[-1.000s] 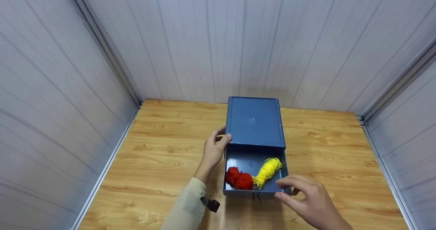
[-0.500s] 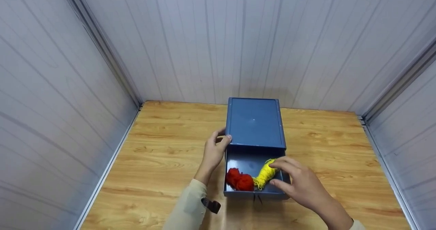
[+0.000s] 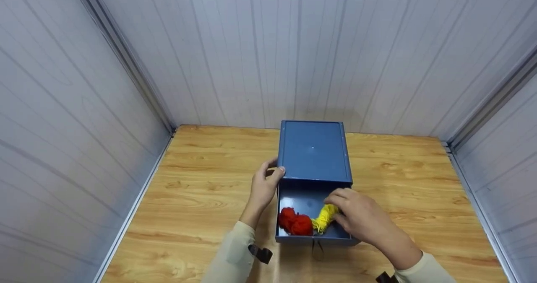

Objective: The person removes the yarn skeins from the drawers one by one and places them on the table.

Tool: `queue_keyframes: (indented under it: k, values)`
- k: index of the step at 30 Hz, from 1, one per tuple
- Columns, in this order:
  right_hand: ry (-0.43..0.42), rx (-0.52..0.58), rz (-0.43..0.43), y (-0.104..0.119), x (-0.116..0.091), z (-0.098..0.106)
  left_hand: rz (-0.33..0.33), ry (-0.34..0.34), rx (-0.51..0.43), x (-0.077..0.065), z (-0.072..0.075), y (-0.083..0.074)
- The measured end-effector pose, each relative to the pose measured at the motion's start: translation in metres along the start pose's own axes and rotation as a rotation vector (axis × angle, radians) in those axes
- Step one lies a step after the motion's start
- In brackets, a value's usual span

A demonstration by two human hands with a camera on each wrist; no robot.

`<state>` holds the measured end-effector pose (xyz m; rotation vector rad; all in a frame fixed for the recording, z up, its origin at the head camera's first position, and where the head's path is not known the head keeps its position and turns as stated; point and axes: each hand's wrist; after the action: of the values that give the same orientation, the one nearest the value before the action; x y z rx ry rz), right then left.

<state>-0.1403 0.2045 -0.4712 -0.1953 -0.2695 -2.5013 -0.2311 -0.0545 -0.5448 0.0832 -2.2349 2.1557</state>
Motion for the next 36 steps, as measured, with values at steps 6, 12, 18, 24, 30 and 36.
queue_keyframes:
  k: [6, 12, 18, 24, 30, 36]
  values:
    - [0.028, -0.047, 0.027, 0.003, 0.007, -0.003, -0.002, 0.011, -0.008, -0.004, 0.000, -0.007]
    - [0.095, -0.028, 0.029, 0.003, 0.013, -0.005, -0.020, 0.002, -0.006, -0.002, 0.002, 0.002]
    - [0.131, -0.018, 0.063, 0.000, 0.018, -0.009, -0.020, 0.008, -0.013, -0.002, 0.002, 0.002]
    - [0.066, 0.004, 0.072, -0.002, 0.018, -0.011, -0.004, 0.008, -0.022, -0.001, 0.000, 0.001]
    - [-0.038, 0.084, 0.046, -0.004, 0.015, -0.005, 0.001, 0.004, -0.029, 0.000, -0.001, 0.001]
    - [-0.086, 0.163, 0.010, -0.009, 0.010, 0.002, -0.006, 0.012, -0.030, -0.001, 0.000, 0.001]
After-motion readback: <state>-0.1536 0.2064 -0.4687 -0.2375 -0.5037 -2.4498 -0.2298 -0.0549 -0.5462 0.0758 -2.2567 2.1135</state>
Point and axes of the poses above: each hand's wrist, its own x-axis towards the middle knuckle, its own z-axis out of the back of the hand, y = z × x, and after that the axes turned 7 degrees about -x, right-handed
